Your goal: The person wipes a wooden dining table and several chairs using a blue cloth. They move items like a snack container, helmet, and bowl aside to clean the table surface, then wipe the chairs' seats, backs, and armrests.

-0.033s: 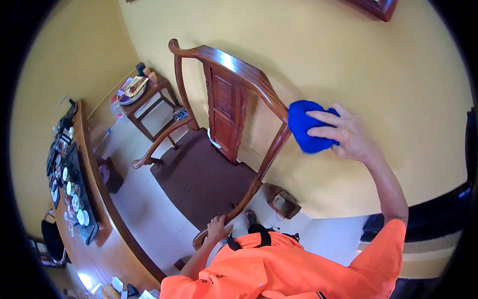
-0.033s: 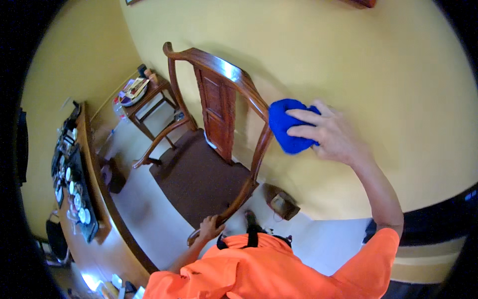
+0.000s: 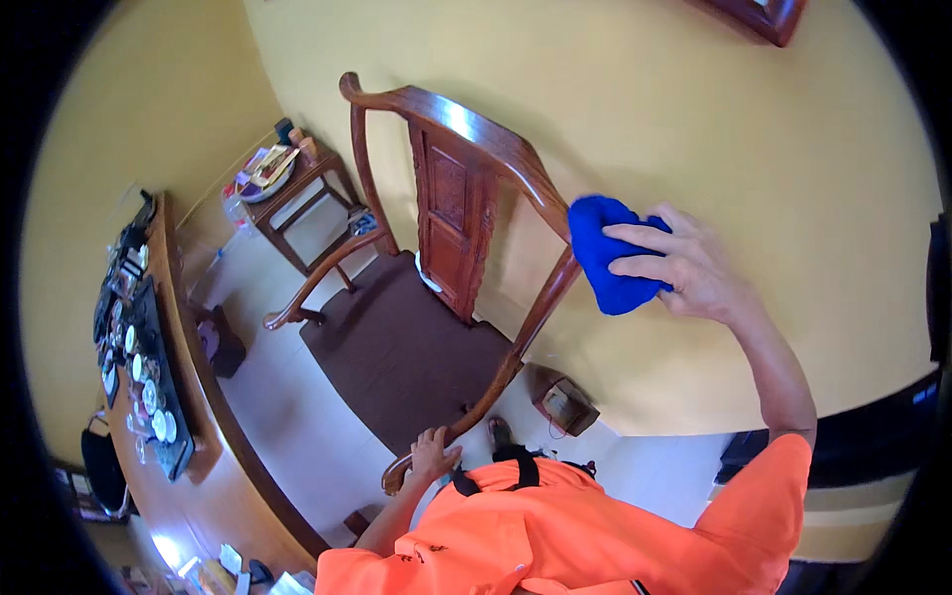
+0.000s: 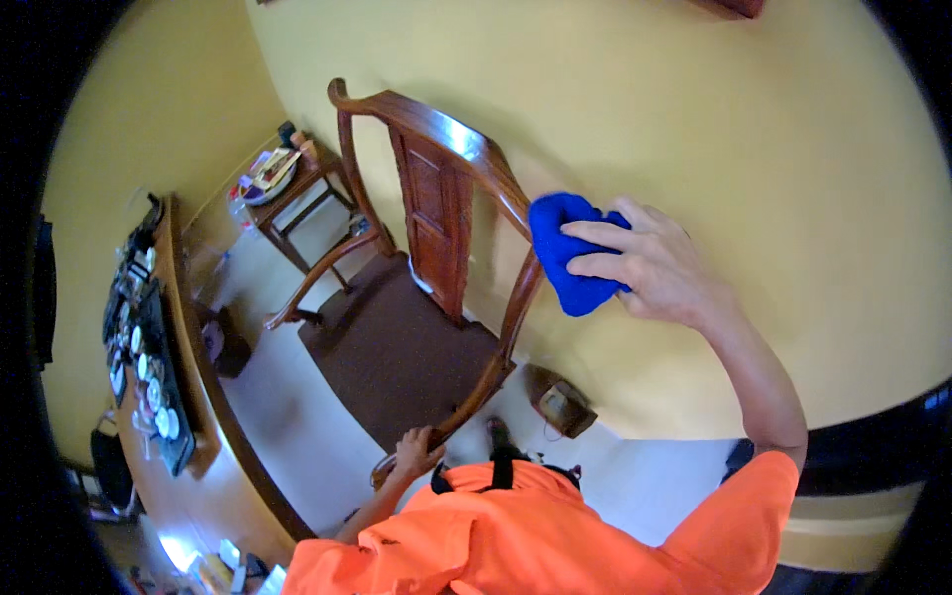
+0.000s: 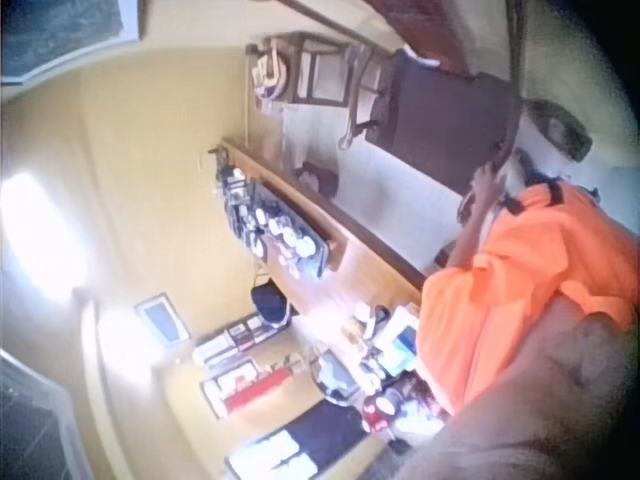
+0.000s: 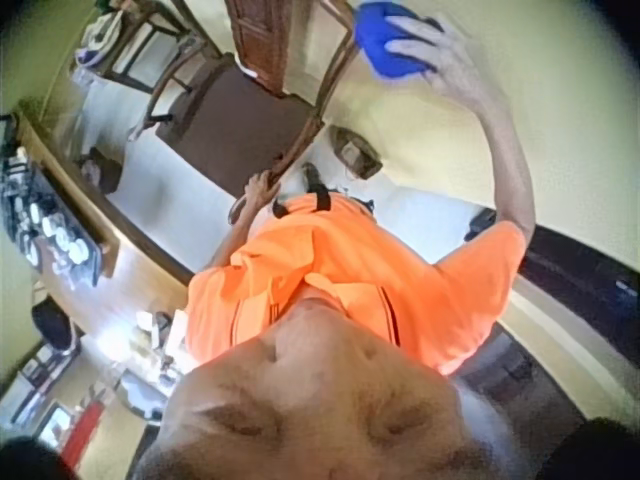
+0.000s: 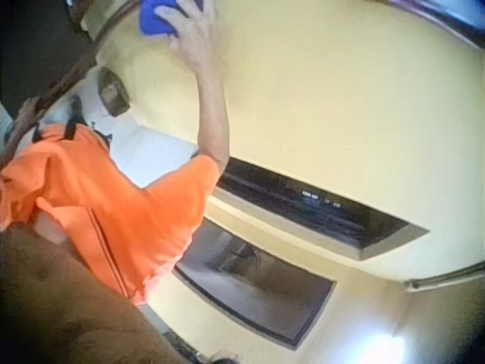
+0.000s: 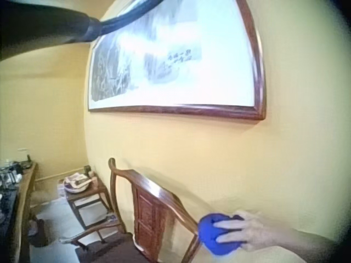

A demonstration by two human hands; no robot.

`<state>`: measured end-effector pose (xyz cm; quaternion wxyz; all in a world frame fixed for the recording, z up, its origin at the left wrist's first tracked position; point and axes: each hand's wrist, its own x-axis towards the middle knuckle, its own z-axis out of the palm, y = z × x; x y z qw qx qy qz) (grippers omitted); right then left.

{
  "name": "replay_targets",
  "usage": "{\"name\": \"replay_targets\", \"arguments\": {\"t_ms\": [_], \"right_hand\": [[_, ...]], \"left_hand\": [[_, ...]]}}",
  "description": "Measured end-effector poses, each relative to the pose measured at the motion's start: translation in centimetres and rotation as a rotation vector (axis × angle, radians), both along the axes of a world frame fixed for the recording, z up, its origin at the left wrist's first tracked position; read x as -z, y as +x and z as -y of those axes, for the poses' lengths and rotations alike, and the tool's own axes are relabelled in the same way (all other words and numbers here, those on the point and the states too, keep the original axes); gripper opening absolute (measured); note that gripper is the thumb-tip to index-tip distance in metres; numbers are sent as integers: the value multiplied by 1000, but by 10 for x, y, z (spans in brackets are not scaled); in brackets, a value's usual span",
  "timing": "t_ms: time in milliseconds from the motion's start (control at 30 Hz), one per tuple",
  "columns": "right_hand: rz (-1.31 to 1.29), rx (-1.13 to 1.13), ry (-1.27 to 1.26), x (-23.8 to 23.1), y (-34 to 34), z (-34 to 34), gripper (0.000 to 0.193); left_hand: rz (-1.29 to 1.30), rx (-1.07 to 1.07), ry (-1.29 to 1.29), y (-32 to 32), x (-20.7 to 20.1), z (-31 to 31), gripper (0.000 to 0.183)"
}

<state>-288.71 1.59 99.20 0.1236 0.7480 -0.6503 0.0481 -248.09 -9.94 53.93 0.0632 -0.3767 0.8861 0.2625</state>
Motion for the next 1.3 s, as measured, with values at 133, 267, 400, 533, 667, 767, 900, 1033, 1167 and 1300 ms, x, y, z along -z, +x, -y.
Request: {"name": "replay_targets", "arguments": {"t_ms": [133, 267, 400, 533, 667, 767, 900, 1033, 1167, 1300], "right_hand": [[7, -225, -1, 19, -13, 75, 44], [-347, -356, 40, 27, 7, 154, 18], [-762, -290, 196, 86, 42, 170, 18], [-722, -232, 312, 149, 55, 124, 20], [-187, -155, 46, 198, 102, 83, 24], [-226, -57, -56, 268, 85, 64, 32], [73, 144, 184, 356, 82, 23, 36], [1007, 938, 325, 438, 20, -52, 37], [1956, 898, -91, 367, -6, -2, 31], [1876, 582, -168, 348, -20, 37, 31]], "left_hand": [[-39, -40, -123, 0, 20, -12, 53], [-62, -128, -103, 7, 54, -8, 41], [-201, -181, -70, 9, 59, -7, 41], [-220, -195, -11, 1, 46, -8, 40], [-190, -187, -26, 10, 55, -6, 41], [-212, -160, -26, 1, 51, -7, 41], [-180, -164, 15, 5, 49, -7, 42], [-201, -159, -3, 2, 47, -5, 42], [-155, -177, -14, 7, 40, -7, 41], [-129, -154, 30, 0, 32, -3, 41]]}}
